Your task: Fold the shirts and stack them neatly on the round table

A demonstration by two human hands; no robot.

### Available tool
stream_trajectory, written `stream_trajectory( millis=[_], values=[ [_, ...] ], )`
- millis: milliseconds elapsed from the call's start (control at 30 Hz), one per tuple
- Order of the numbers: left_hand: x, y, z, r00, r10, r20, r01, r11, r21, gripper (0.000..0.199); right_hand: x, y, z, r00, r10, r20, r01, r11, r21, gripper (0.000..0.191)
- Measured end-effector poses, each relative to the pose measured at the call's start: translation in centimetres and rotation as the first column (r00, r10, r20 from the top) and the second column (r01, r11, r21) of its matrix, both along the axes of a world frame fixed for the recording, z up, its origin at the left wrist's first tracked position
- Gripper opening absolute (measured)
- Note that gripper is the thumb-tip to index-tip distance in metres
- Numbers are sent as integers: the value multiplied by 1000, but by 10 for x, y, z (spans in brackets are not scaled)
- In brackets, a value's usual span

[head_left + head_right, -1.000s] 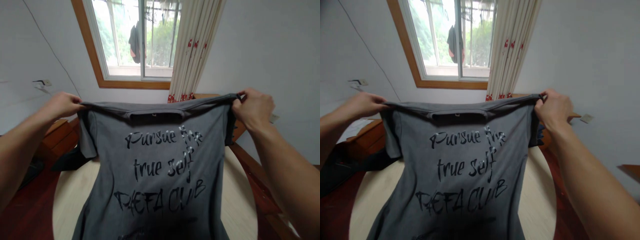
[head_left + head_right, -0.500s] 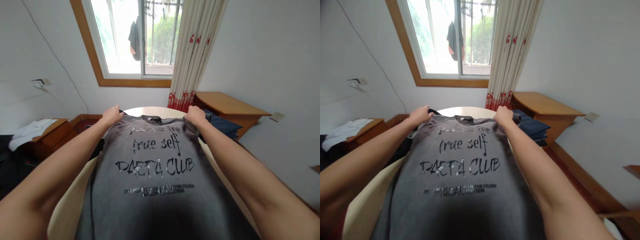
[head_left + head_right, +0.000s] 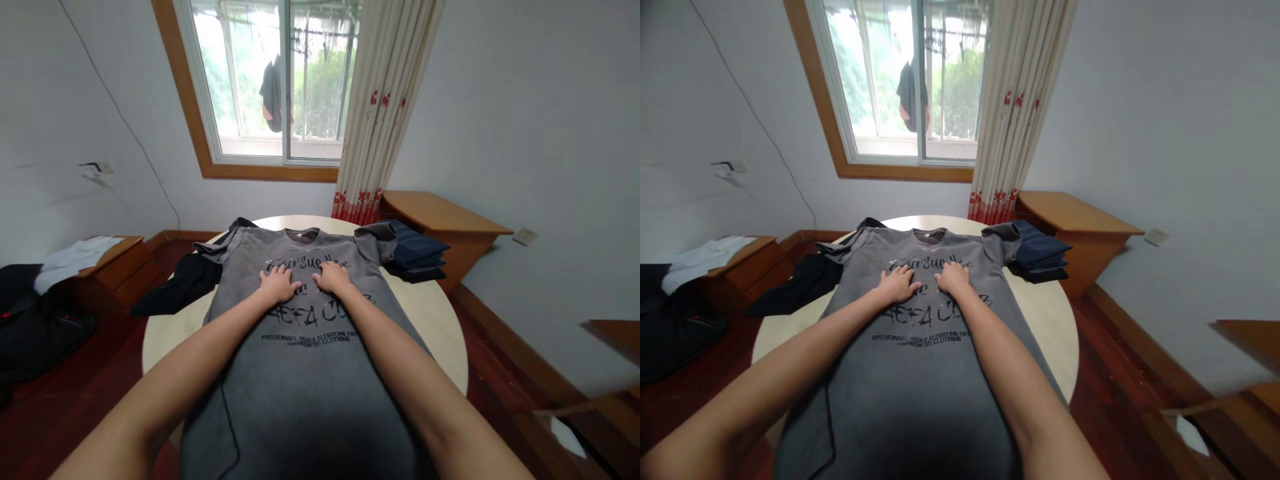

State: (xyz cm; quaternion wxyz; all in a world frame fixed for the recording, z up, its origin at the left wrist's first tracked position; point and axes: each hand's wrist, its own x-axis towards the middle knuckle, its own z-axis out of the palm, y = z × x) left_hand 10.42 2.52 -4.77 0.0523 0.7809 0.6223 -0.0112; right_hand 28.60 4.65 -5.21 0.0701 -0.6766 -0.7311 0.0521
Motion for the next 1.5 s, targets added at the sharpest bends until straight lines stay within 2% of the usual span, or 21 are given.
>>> stream_trajectory(
  millis=[133,267,500,667,767,867,933,1000,1100,1167,1267,1367,1500],
  values=[
    [-3,-4,-16,996,48,75,-49,999,17,63,11,-8,-18,996,-8,-83,13,998,54,54],
    [-19,-4,-26,994,33,105,-38,998,45,67,36,-14,-31,989,-21,-143,36,994,104,54],
    [-75,-8,-32,993,34,112,-43,995,86,68,92,-20,-40,990,10,-143,9,991,134,52],
    [-108,-17,-32,985,-85,150,64,989,136,63,113,-27,-42,985,46,-166,-16,983,182,48],
    [-116,-36,-26,956,-220,193,181,962,203,54,117,-32,-41,973,52,-223,1,973,232,44],
    [-118,-72,-17,879,-412,239,348,898,268,43,119,-36,-37,953,18,-303,73,956,285,41],
    [-121,-101,-11,815,-509,278,456,858,236,42,120,-38,-36,938,-16,-345,126,946,300,40],
    [-128,-127,-7,744,-565,357,555,820,141,48,120,-40,-35,929,-35,-369,157,939,306,39],
    [-147,-155,1,665,-565,488,636,771,26,54,121,-42,-35,927,-50,-373,174,936,305,38],
    [-160,-167,8,650,-544,531,667,743,-54,52,121,-42,-35,933,-55,-356,170,938,301,38],
    [-172,-179,21,696,-522,493,665,727,-170,44,120,-43,-34,948,-52,-315,147,946,287,40],
    [-173,-187,32,751,-509,422,626,752,-206,32,120,-44,-33,957,-32,-289,118,951,284,42],
    [-171,-188,38,742,-498,449,629,749,-209,35,120,-45,-33,958,-12,-288,98,953,287,40]
  ],
)
